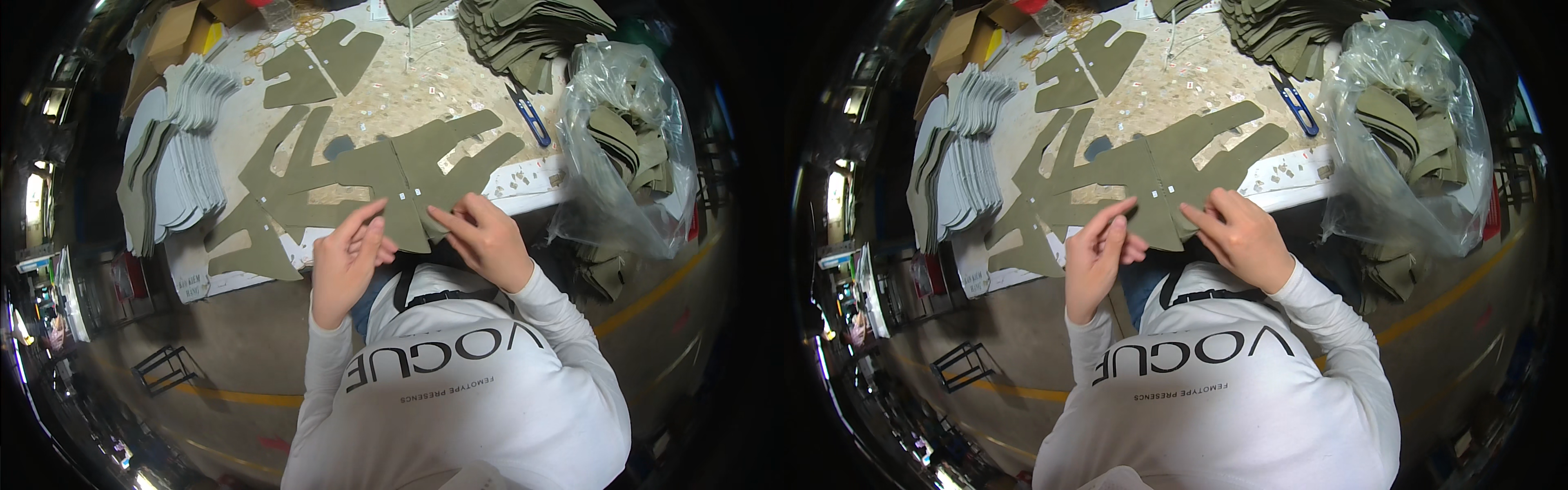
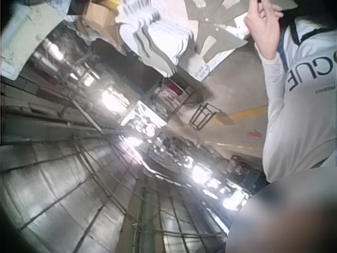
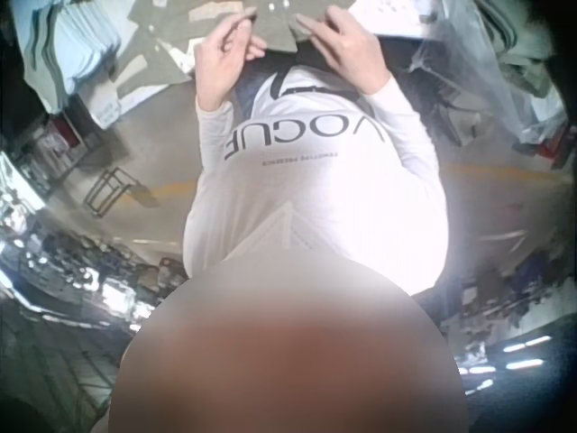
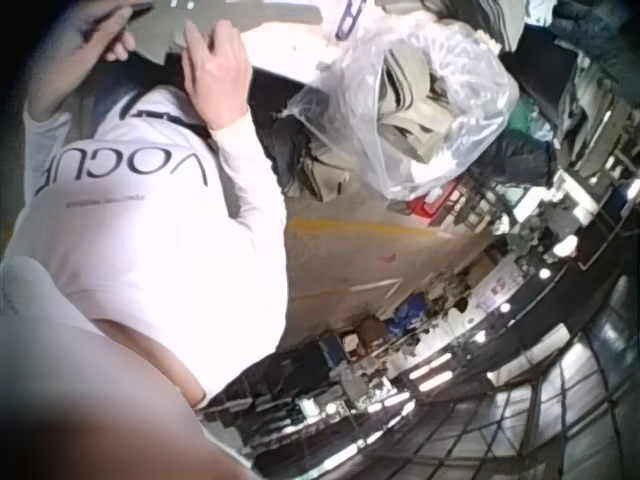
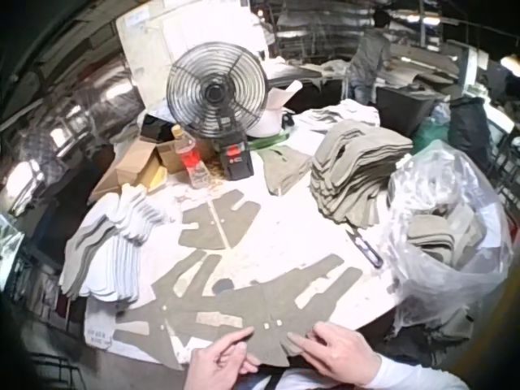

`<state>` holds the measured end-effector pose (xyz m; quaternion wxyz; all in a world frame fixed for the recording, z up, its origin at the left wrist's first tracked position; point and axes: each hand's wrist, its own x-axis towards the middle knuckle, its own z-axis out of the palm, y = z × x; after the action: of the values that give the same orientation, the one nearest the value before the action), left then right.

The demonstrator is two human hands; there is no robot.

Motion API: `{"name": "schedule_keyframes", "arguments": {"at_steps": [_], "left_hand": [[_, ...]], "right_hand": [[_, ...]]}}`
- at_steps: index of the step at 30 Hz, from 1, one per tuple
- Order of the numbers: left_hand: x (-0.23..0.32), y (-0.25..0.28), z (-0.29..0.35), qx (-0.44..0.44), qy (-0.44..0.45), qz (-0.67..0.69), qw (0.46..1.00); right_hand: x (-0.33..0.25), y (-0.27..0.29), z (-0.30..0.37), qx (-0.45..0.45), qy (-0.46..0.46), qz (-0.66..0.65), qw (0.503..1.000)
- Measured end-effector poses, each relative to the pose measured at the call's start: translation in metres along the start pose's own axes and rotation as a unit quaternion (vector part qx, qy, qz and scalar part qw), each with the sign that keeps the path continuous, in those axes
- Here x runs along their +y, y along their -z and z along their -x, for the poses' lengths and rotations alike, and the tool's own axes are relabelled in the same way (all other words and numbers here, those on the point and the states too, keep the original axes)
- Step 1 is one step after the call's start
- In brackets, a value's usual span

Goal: The person repeatedly picks up olive-green cardboard pieces from a table, uses a utility knife to trim edges, and places the finished pieces into a plastic bag. The person also stacks and bundles the finished pieces with a rubber band.

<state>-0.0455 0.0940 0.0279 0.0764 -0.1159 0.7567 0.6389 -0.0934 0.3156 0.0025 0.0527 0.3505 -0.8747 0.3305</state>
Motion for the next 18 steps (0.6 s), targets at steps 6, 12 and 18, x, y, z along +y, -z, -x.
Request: {"name": "schedule_keyframes", "arguments": {"at_steps": [6, 12, 18], "left_hand": [[0.003, -0.037, -0.032, -0.02, -0.095, -0.014, 0.995], [0.013, -0.03, -0.029, 0.008, -0.242, -0.205, 0.948], [0.017, 0.067, -0.007, 0.049, -0.184, -0.234, 0.953]], "right_hand": [[-0.014, 0.001, 0.017, 0.053, -0.04, -0.087, 0.994], [-0.014, 0.008, 0.015, 0.11, -0.068, -0.154, 0.98], [-0.001, 0.008, -0.004, 0.144, -0.095, -0.165, 0.971]]}}
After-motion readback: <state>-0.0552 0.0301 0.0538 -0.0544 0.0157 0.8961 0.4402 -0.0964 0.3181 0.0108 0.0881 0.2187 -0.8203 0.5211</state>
